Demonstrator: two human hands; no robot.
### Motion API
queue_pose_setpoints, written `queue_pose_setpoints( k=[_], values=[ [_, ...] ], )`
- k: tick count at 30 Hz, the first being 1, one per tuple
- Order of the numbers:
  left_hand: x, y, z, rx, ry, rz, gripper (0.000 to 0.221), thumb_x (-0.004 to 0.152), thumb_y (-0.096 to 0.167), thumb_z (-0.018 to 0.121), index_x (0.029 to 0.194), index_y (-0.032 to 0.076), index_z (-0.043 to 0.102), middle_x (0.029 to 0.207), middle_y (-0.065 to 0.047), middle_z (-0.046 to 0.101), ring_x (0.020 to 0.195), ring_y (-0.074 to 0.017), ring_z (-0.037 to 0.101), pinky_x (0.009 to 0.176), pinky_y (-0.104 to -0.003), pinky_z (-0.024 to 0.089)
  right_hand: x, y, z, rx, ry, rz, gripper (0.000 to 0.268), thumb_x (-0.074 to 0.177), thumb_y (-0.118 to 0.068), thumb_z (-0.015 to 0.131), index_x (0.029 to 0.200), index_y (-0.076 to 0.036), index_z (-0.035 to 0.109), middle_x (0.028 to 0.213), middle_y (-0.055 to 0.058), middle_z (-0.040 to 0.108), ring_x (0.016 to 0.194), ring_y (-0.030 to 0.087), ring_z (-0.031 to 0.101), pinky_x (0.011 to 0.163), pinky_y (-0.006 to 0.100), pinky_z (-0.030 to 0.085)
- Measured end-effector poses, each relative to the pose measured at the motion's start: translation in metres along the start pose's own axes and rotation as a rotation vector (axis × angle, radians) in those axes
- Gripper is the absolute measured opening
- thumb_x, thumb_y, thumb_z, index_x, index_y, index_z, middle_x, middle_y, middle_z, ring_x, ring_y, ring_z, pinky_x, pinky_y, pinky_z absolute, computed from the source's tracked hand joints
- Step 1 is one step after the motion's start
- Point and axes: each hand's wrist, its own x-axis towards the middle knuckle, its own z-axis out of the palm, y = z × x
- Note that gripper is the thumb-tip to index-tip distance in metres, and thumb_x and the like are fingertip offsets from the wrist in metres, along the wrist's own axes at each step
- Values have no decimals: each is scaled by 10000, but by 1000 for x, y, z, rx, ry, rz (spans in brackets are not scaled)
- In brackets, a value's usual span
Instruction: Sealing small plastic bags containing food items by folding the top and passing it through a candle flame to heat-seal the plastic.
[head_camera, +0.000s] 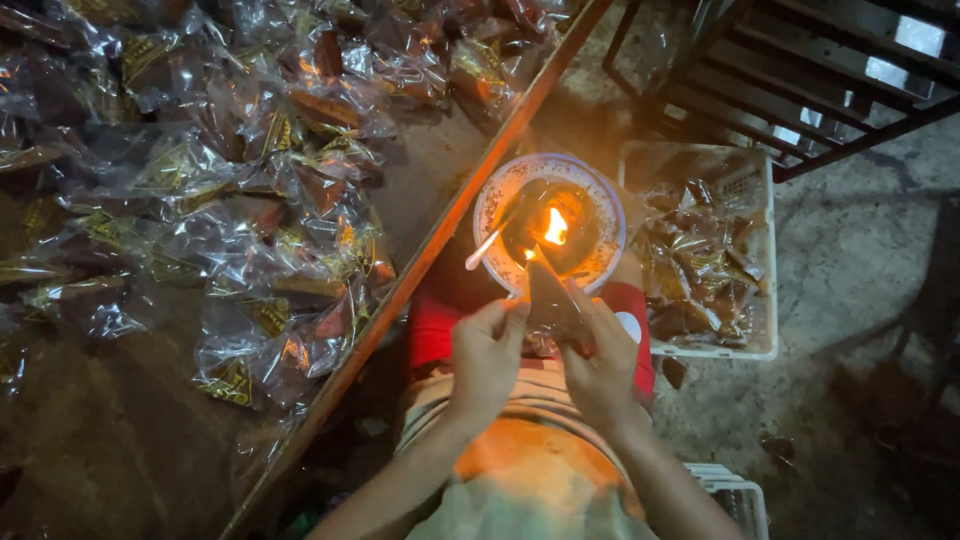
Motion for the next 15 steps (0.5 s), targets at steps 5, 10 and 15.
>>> queue_pose_setpoints(
  k=[5,10,15],
  values=[
    [7,26,-19,-413,-236,-104,314,941,251,704,1208,104,630,1146,-12,546,1033,-137,515,950,-316,471,32,-34,-20,132,-199,-46,478,832,15,741,1305,-39,699,902,99,712,748,285,714,688,360,566],
    [28,23,-56,-302,-766,-205,431,718,58,898,1128,45,767,1202,-105,751,1022,-163,707,863,-315,615,74,-50,-62,366,-826,32,45,878,-87,752,865,-54,725,735,38,675,621,210,622,632,331,564],
    [23,37,-46,-169,-705,-186,238,777,151,886,980,50,812,1131,-136,775,1016,-172,677,899,-331,596,87,-57,-72,371,-727,207,107,804,-67,818,791,-22,722,704,-21,567,696,83,523,645,275,492]
  ],
)
